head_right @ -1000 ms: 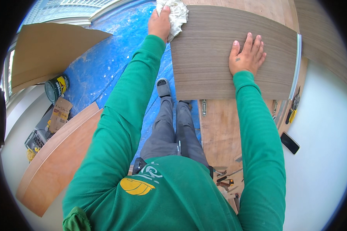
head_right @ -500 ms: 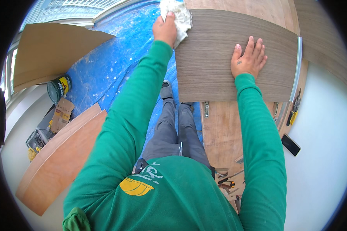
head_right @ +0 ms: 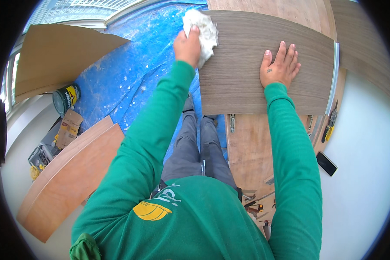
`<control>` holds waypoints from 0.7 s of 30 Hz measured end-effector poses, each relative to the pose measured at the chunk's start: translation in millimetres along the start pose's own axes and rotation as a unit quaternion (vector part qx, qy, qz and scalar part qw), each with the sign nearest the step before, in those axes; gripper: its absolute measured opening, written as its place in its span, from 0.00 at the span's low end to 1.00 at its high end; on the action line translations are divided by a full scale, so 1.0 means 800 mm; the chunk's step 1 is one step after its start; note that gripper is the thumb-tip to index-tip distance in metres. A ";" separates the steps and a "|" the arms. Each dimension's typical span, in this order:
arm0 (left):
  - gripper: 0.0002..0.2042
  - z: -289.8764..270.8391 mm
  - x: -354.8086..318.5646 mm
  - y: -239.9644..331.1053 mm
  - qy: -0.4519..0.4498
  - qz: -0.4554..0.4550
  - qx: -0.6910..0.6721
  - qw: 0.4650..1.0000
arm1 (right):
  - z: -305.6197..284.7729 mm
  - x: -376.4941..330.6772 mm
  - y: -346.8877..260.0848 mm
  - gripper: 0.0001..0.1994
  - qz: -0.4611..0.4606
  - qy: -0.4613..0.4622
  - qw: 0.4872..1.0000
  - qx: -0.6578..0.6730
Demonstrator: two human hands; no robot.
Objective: The person assembles a cabinet door by attaching a metal hinge, applying edge banding, and wiping the surface with a cloth. They use a utility knife to trim the edge banding and handle the door and tools throughout the process.
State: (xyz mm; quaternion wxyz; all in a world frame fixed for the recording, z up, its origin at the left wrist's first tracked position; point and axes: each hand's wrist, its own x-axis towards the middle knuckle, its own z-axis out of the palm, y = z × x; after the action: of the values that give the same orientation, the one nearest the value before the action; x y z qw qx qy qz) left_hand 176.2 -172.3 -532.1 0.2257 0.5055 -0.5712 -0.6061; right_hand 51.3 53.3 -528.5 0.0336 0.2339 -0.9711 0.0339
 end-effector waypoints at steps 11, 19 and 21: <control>0.19 -0.011 -0.034 -0.022 0.015 0.005 0.003 1.000 | 0.001 0.000 -0.001 0.32 -0.003 0.001 1.000 0.001; 0.18 0.023 0.077 0.003 0.054 0.016 0.070 0.996 | 0.002 0.002 -0.003 0.32 -0.006 0.004 1.000 0.005; 0.18 0.025 0.087 -0.002 0.051 -0.010 0.017 0.998 | 0.002 0.002 -0.004 0.32 -0.008 0.004 1.000 0.011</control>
State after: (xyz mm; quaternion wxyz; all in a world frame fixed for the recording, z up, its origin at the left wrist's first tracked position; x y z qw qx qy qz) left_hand 132.0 -221.7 -561.4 0.2403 0.5450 -0.5641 -0.5718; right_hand 51.2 49.6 -529.7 0.0352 0.2421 -0.9686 0.0448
